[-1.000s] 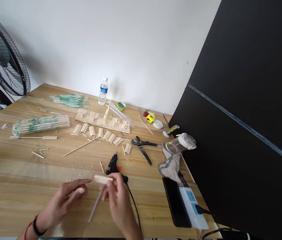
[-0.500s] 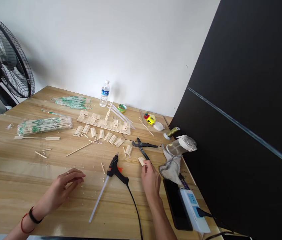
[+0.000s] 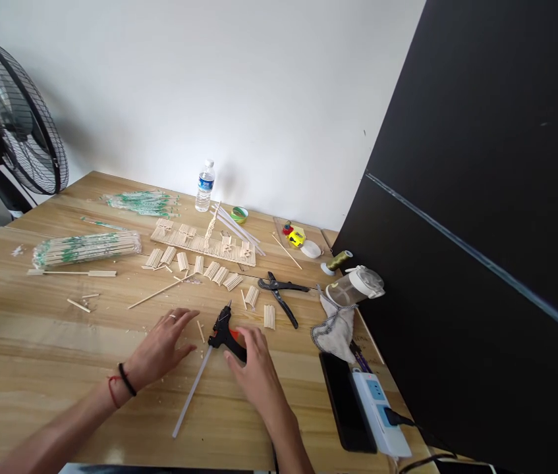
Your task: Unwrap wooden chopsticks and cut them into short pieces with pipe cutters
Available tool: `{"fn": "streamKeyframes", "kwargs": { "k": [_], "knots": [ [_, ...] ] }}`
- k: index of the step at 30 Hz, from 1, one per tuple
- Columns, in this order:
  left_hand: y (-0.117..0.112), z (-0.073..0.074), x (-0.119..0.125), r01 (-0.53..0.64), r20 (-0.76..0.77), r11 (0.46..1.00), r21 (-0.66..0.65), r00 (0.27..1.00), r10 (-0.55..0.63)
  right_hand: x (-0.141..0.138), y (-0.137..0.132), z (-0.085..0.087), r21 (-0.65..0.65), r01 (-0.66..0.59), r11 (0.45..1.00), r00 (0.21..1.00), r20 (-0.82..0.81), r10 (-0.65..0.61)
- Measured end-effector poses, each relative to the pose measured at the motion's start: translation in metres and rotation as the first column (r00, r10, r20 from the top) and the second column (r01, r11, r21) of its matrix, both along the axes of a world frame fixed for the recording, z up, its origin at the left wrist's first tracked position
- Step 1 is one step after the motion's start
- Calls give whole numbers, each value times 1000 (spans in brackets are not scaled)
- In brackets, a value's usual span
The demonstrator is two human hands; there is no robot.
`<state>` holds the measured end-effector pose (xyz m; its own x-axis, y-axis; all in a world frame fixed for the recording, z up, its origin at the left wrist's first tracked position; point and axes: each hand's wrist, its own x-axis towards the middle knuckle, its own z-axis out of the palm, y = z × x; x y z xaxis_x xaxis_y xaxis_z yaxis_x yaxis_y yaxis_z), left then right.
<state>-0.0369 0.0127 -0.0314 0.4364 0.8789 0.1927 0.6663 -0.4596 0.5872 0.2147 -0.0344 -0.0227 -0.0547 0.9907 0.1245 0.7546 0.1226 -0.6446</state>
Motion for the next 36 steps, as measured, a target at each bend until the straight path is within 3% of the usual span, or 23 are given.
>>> {"fn": "streamKeyframes", "kwargs": {
  "k": [5, 10, 15, 21, 24, 29, 36],
  "knots": [
    [8, 4, 27, -7, -185, 1000, 21, 983, 11, -11, 6, -9, -62, 20, 998, 1000, -4, -20],
    [7, 4, 33, 2, -200, 999, 33, 980, 4, -11, 13, -7, -79, 13, 997, 999, -32, -16],
    [9, 2, 26, 23, -179, 999, 47, 984, -14, -2, 8, 2, -115, 100, 988, 993, -47, -106],
    [30, 3, -17, 56, -123, 995, 86, 991, -45, 37, -5, -9, -49, 155, 987, 987, -32, -156],
    [47, 4, -43, 15, -119, 994, 109, 993, -2, 55, -13, -18, -31, 176, 984, 984, -3, -177],
    [77, 5, -85, -211, -188, 966, 147, 953, 237, 67, -20, -24, -3, 162, 987, 986, 29, -162],
    [118, 29, -161, -533, -305, 813, 235, 754, 582, 74, -18, -36, 6, 152, 988, 987, 48, -152]
  ]
}}
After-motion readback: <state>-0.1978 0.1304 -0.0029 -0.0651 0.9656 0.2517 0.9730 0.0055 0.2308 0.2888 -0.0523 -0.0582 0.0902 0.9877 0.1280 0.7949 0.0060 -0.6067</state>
